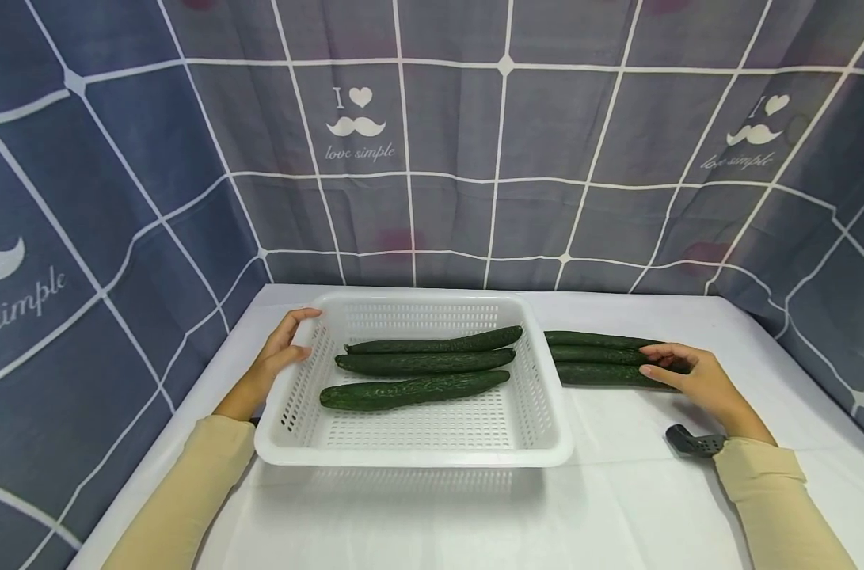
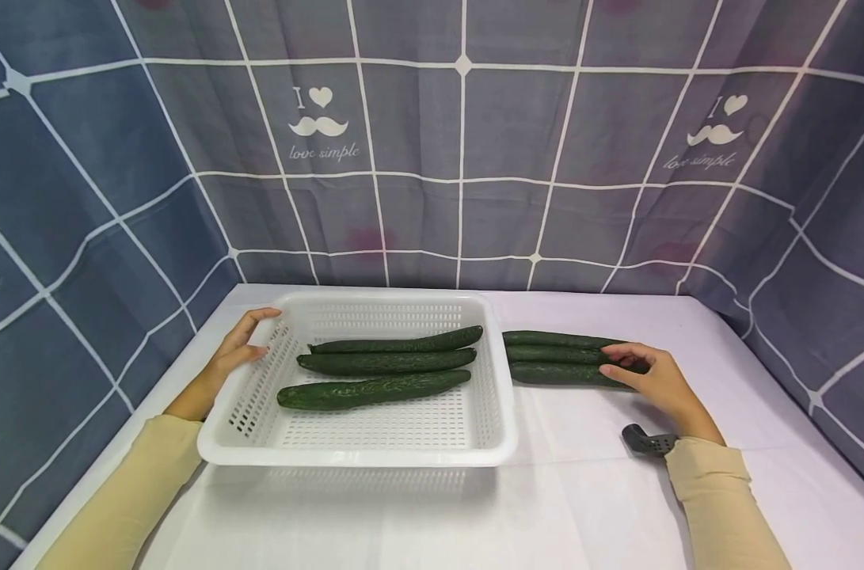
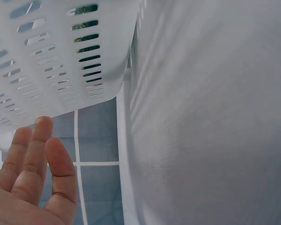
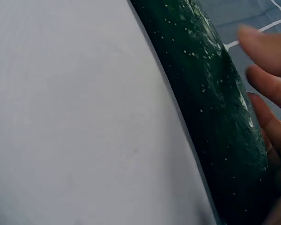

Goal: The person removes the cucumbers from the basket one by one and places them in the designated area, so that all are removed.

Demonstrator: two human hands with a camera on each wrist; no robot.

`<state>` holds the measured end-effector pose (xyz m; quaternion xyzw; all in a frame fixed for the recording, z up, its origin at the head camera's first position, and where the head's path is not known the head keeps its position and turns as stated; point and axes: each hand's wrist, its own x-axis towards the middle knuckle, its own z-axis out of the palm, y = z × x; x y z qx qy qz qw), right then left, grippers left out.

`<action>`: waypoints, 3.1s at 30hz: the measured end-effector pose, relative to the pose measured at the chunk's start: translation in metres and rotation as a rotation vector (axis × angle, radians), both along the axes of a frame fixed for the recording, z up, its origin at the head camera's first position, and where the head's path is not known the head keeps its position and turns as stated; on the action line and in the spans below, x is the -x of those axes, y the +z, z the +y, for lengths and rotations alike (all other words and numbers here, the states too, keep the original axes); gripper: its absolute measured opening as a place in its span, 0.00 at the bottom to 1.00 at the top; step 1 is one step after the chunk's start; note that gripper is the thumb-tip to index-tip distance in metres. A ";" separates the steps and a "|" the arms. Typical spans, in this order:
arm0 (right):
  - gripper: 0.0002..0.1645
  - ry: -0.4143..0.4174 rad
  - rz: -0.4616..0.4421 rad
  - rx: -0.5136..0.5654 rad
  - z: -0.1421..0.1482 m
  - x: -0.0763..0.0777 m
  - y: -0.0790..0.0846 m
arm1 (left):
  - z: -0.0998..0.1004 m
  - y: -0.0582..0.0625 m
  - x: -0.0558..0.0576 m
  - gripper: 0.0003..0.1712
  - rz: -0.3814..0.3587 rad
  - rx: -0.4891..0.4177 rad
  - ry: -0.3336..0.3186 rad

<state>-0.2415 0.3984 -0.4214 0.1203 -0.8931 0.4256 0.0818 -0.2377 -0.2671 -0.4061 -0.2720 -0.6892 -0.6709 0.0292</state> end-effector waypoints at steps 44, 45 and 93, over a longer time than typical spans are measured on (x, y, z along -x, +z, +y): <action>0.29 0.789 -0.160 0.251 -0.099 -0.010 0.107 | 0.001 0.002 -0.002 0.33 -0.048 0.021 0.025; 0.29 0.802 -0.164 0.245 -0.101 -0.009 0.109 | 0.001 0.002 -0.002 0.33 -0.046 0.023 0.026; 0.21 0.806 -0.354 0.032 -0.234 0.040 0.143 | 0.001 0.003 -0.002 0.33 -0.064 0.040 0.048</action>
